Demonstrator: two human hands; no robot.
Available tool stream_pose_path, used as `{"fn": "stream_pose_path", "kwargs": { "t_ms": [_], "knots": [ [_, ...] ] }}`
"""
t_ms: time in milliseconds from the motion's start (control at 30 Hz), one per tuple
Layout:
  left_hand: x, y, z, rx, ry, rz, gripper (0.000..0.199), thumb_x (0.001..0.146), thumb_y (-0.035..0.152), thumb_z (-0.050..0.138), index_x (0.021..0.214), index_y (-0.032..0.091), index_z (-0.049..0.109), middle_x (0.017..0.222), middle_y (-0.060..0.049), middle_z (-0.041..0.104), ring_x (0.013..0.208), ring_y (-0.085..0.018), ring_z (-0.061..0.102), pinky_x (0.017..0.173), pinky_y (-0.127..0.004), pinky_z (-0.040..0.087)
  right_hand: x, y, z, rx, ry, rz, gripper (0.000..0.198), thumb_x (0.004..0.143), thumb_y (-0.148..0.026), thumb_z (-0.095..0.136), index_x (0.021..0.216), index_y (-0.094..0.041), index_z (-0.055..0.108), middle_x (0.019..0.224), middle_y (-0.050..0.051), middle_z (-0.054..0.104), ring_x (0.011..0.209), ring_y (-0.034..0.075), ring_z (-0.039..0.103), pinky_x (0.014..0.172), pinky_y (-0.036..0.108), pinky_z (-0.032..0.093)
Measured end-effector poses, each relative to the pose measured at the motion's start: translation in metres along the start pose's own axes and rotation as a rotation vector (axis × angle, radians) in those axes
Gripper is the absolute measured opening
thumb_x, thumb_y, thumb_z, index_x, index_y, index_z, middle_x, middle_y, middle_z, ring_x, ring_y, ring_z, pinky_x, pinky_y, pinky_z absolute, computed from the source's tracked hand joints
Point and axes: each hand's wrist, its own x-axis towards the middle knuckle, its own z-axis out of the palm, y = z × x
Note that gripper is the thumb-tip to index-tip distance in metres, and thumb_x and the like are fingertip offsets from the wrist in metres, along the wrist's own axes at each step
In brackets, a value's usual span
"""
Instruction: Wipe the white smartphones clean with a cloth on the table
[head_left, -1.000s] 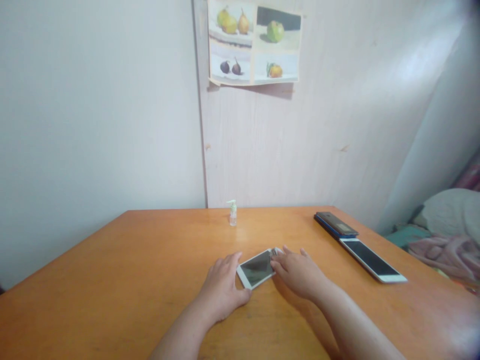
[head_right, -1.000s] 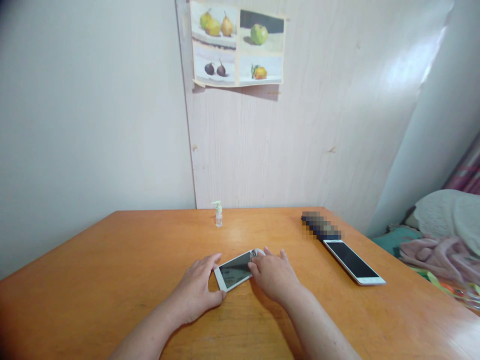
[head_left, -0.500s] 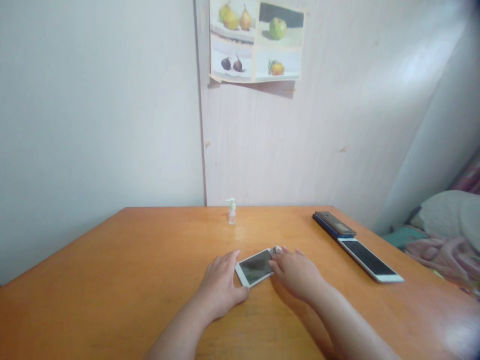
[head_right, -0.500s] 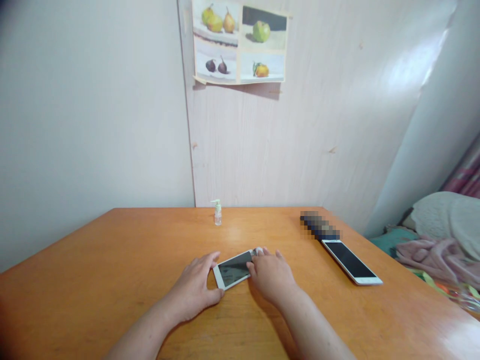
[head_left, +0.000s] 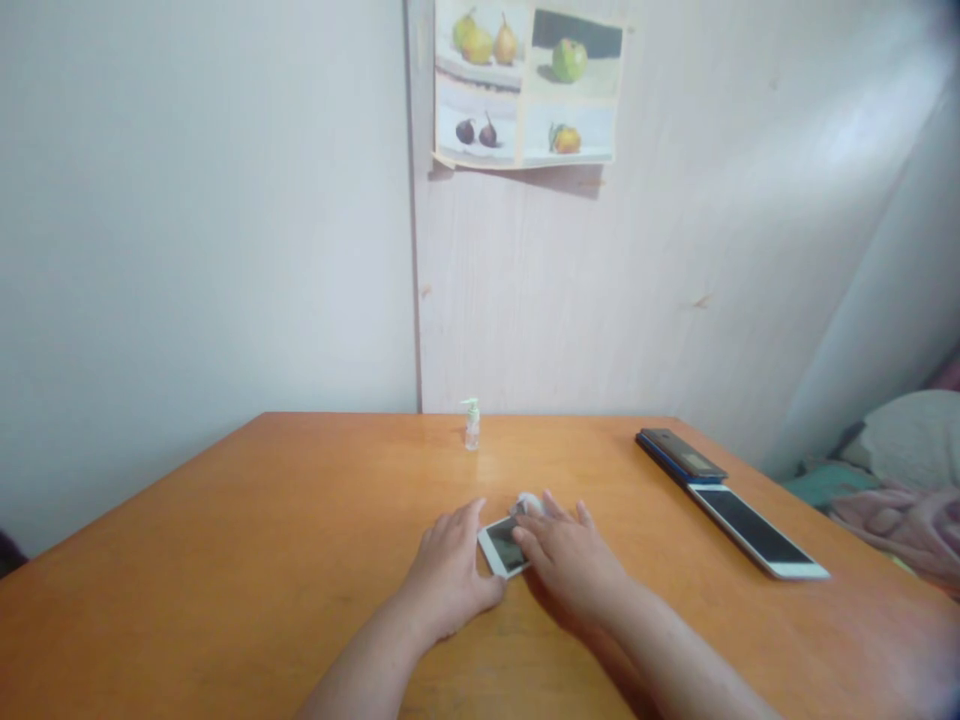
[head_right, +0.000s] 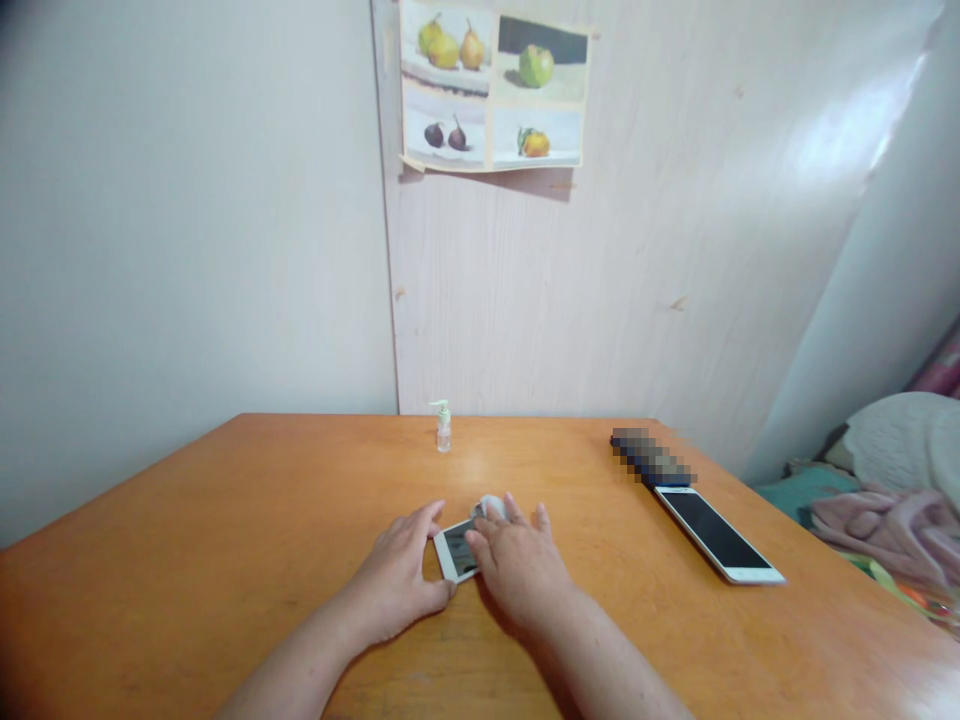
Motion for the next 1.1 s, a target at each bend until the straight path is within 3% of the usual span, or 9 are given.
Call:
{"fn": "stream_pose_path", "kwargs": {
  "t_ms": [133,367,433,600,667,767,833,1033,1100],
  "knots": [
    [-0.001,0.000,0.000,-0.029,0.007,-0.008,0.090,0.069,0.033,0.064,0.149,0.011,0.030,0.144,-0.018,0.050,0.129,-0.033,0.048,0.109,-0.041,0.035,-0.003,-0.016,0.007,0.109,-0.076,-0.235,0.048,0.103,-0.044,0.022,0.141,-0.035,0.050,0.155,-0.001,0.042,0.149,0.030,0.018,0.115,0.064,0.010],
    [-0.001,0.000,0.000,-0.035,0.003,-0.011,0.096,0.067,0.038,0.067,0.152,0.013,0.027,0.136,-0.016,0.057,0.126,-0.034,0.050,0.108,-0.043,0.035,0.010,0.023,-0.002,-0.070,0.045,0.216,0.049,0.102,-0.039,0.025,0.141,-0.027,0.051,0.155,0.005,0.040,0.148,0.038,0.019,0.109,0.074,0.008],
    [-0.001,0.000,-0.001,-0.040,0.007,-0.010,0.095,0.068,0.039,0.067,0.151,0.013,0.029,0.137,-0.017,0.056,0.126,-0.034,0.050,0.107,-0.043,0.036,0.005,0.015,-0.003,-0.048,0.013,0.141,0.049,0.102,-0.040,0.026,0.141,-0.028,0.051,0.155,0.005,0.041,0.148,0.036,0.019,0.111,0.072,0.009],
    [-0.001,0.000,-0.001,-0.053,0.020,-0.003,0.090,0.067,0.036,0.068,0.148,0.012,0.035,0.140,-0.019,0.054,0.128,-0.036,0.050,0.107,-0.044,0.036,-0.011,-0.012,-0.004,0.084,-0.101,-0.233,0.048,0.103,-0.043,0.024,0.141,-0.034,0.051,0.154,0.002,0.044,0.148,0.029,0.023,0.117,0.062,0.009],
    [-0.001,0.000,-0.001,-0.044,0.020,0.005,0.090,0.068,0.037,0.068,0.148,0.013,0.035,0.141,-0.019,0.053,0.128,-0.036,0.049,0.106,-0.044,0.036,-0.008,-0.004,-0.005,0.042,-0.098,-0.141,0.047,0.102,-0.042,0.026,0.141,-0.032,0.051,0.154,0.004,0.044,0.148,0.033,0.021,0.114,0.068,0.008],
    [-0.001,-0.002,0.000,-0.015,0.013,0.023,0.089,0.070,0.039,0.067,0.148,0.012,0.035,0.143,-0.019,0.052,0.128,-0.035,0.049,0.107,-0.044,0.036,-0.001,0.016,-0.008,-0.077,-0.031,0.136,0.046,0.101,-0.037,0.030,0.139,-0.027,0.053,0.155,0.008,0.041,0.148,0.038,0.020,0.108,0.076,0.007],
    [0.000,-0.003,0.001,-0.004,0.015,0.032,0.088,0.070,0.039,0.067,0.148,0.013,0.037,0.142,-0.018,0.052,0.128,-0.035,0.049,0.106,-0.043,0.036,-0.001,0.020,-0.009,-0.110,-0.014,0.189,0.045,0.100,-0.035,0.033,0.138,-0.025,0.055,0.155,0.010,0.040,0.148,0.039,0.020,0.107,0.076,0.007],
    [0.000,-0.005,0.002,-0.016,0.016,0.033,0.089,0.069,0.046,0.069,0.146,0.012,0.040,0.141,-0.019,0.053,0.129,-0.037,0.047,0.106,-0.045,0.035,-0.023,-0.012,-0.015,0.059,-0.166,-0.254,0.043,0.099,-0.038,0.036,0.137,-0.032,0.054,0.149,0.007,0.049,0.145,0.033,0.029,0.114,0.066,0.011],
    [0.000,-0.005,0.001,-0.010,0.011,0.031,0.088,0.069,0.044,0.069,0.146,0.011,0.040,0.142,-0.019,0.052,0.130,-0.037,0.047,0.107,-0.044,0.035,-0.024,-0.010,-0.021,0.050,-0.177,-0.231,0.042,0.099,-0.038,0.035,0.135,-0.031,0.057,0.147,0.008,0.052,0.145,0.034,0.031,0.113,0.068,0.013]
  ]
}}
